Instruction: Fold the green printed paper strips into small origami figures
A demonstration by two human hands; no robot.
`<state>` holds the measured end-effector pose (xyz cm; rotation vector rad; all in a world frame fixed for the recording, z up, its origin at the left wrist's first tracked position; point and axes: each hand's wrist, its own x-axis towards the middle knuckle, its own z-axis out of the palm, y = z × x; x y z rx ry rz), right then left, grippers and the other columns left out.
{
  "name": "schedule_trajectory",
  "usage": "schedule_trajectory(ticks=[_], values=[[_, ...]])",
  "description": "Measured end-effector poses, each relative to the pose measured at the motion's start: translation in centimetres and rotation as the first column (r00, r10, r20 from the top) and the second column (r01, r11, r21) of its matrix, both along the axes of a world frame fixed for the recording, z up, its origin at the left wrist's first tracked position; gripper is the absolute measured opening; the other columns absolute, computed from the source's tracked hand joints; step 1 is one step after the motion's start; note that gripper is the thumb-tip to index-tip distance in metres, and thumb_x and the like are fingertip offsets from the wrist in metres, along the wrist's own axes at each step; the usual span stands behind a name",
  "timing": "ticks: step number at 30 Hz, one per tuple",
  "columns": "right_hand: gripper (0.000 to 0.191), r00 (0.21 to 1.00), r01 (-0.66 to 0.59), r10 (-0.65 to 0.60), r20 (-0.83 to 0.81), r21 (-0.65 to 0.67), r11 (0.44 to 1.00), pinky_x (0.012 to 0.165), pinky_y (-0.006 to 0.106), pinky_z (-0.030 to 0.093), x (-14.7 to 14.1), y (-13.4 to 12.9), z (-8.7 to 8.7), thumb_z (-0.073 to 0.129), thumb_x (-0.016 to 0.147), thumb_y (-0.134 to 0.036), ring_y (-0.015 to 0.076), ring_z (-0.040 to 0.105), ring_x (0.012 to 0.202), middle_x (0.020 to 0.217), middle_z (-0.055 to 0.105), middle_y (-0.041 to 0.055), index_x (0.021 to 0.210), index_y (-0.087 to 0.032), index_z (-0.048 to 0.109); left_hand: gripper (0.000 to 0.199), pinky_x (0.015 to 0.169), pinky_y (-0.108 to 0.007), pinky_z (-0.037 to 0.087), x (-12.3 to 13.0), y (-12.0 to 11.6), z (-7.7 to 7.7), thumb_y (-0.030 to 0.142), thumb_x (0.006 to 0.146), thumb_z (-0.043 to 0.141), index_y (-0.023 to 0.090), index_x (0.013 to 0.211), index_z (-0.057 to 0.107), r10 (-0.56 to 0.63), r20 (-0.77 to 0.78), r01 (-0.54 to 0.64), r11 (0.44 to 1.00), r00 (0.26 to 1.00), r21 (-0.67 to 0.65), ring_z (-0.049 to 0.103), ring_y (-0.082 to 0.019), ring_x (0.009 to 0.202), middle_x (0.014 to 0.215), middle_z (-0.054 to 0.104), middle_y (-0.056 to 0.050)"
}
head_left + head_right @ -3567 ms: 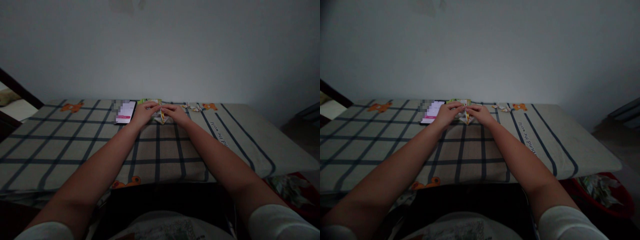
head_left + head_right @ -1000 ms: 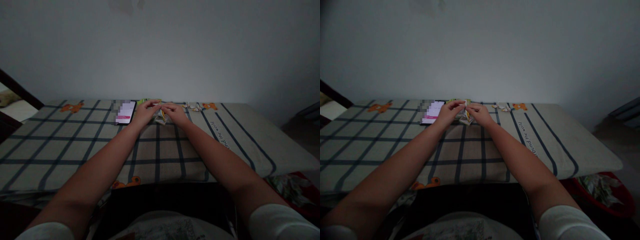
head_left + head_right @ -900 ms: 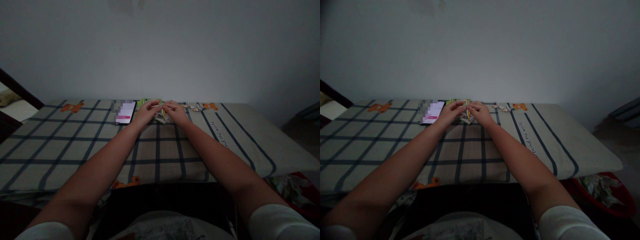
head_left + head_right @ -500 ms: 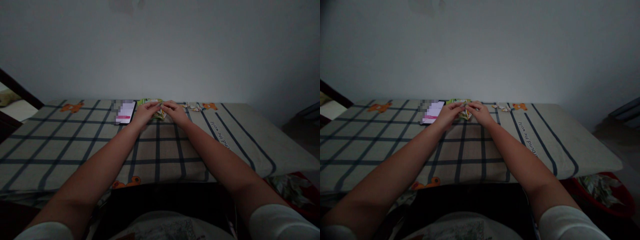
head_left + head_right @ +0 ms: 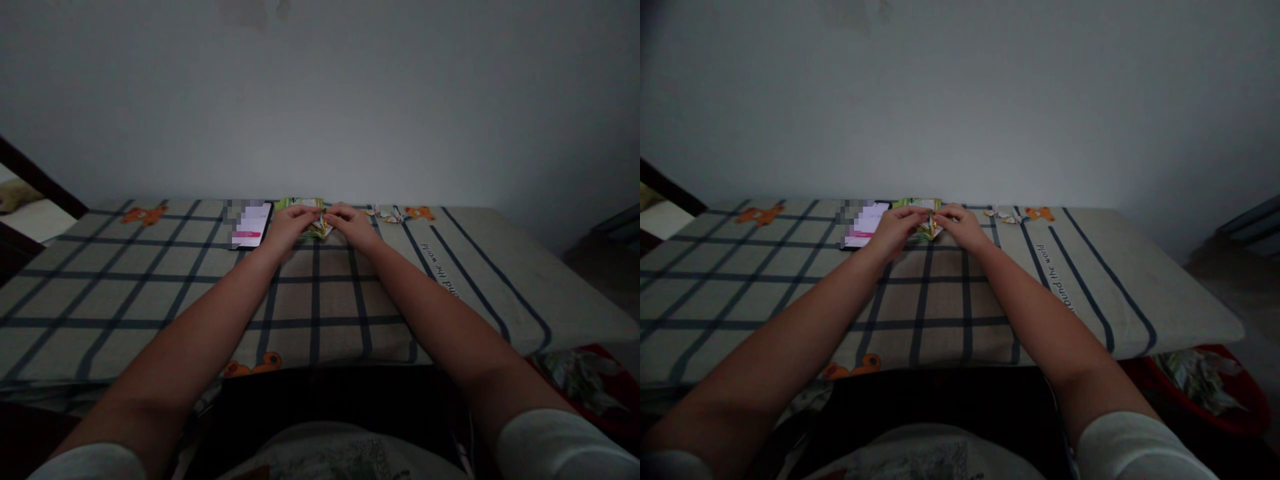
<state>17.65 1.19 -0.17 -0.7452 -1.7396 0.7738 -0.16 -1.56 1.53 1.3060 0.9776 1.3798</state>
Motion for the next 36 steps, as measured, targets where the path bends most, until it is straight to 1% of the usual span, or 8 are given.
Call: schedule_trajectory(ticks=[5,8,12,17,20,24,29,36], values=[[0.036,1.000,-0.011,0.011,0.002,-0.008,1.000,0.084,0.035,0.047,0.1,-0.1,0.0,0.074,0.076,-0.058,0.0174,0.061,0.083,0.084,0.067,0.0033,0.076,-0.022,0.075,0.025,0.073,-0.026,0.050,0.0,0.1,0.1,0.031,0.060,0.082,0.017,0.080,0.079,-0.018,0.041,0.019,1.000,0.999,-0.024,0.066,-0.015,0.076,0.084,0.076,-0.005],[0.036,0.999,-0.012,0.012,0.030,-0.013,1.000,0.081,0.035,0.048,0.1,-0.2,0.1,0.073,0.077,-0.058,0.0178,0.061,0.083,0.085,0.068,0.0038,0.078,-0.022,0.075,0.022,0.071,-0.026,0.050,0.1,0.0,0.2,0.030,0.058,0.082,0.016,0.074,0.076,-0.025,0.090,0.029,0.998,0.996,-0.049,0.065,-0.015,0.073,0.079,0.074,-0.005],[0.034,0.999,0.003,-0.004,0.046,0.015,1.000,0.082,0.035,0.048,0.1,-0.2,0.2,0.074,0.076,-0.056,0.0183,0.061,0.082,0.082,0.067,0.0034,0.073,-0.023,0.074,0.021,0.073,-0.026,0.051,0.2,-0.2,0.2,0.029,0.058,0.082,0.015,0.072,0.075,-0.055,0.108,0.064,0.994,0.993,-0.083,0.066,-0.015,0.076,0.080,0.074,-0.006],[0.034,0.996,0.084,-0.085,-0.029,-0.028,0.996,0.082,0.034,0.047,0.1,-0.1,0.2,0.074,0.076,-0.055,0.0171,0.059,0.079,0.078,0.065,0.0018,0.071,-0.022,0.071,0.023,0.075,-0.027,0.055,0.4,-0.3,0.7,0.033,0.072,0.075,0.016,0.087,0.074,-0.094,0.209,0.121,0.985,0.973,-0.123,0.069,-0.019,0.089,0.098,0.075,-0.008],[0.034,0.991,0.107,-0.113,-0.076,-0.072,0.992,0.078,0.032,0.046,0.2,0.1,0.0,0.072,0.077,-0.053,0.0159,0.057,0.077,0.076,0.063,0.0008,0.070,-0.020,0.069,0.026,0.075,-0.029,0.058,0.3,-0.3,1.0,0.033,0.082,0.067,0.013,0.097,0.072,-0.131,0.282,0.185,0.968,0.950,-0.172,0.070,-0.019,0.088,0.103,0.075,-0.011],[0.031,0.988,0.102,-0.114,-0.103,-0.112,0.988,0.073,0.030,0.044,0.2,0.2,-0.1,0.073,0.075,-0.049,0.0145,0.055,0.072,0.073,0.062,-0.0007,0.070,-0.020,0.067,0.025,0.071,-0.030,0.060,0.1,-0.3,1.0,0.034,0.086,0.068,0.014,0.101,0.071,-0.169,0.261,0.230,0.947,0.951,-0.223,0.071,-0.018,0.079,0.098,0.075,-0.011],[0.031,0.985,0.066,-0.087,-0.146,-0.144,0.987,0.071,0.029,0.044,0.2,0.1,0.0,0.074,0.074,-0.049,0.0133,0.052,0.069,0.070,0.060,-0.0018,0.072,-0.019,0.066,0.022,0.071,-0.028,0.059,0.1,-0.5,1.0,0.030,0.082,0.073,0.014,0.097,0.071,-0.207,0.246,0.257,0.947,0.947,-0.194,0.070,-0.016,0.080,0.097,0.074,-0.009],[0.035,0.989,0.062,-0.076,-0.127,-0.114,0.992,0.073,0.030,0.045,0.1,-0.1,0.0,0.074,0.073,-0.054,0.0141,0.053,0.071,0.072,0.059,-0.0015,0.071,-0.020,0.065,0.018,0.074,-0.028,0.059,0.1,-0.5,0.7,0.026,0.078,0.077,0.014,0.092,0.073,-0.233,0.228,0.276,0.945,0.945,-0.176,0.070,-0.016,0.083,0.096,0.075,-0.008]])
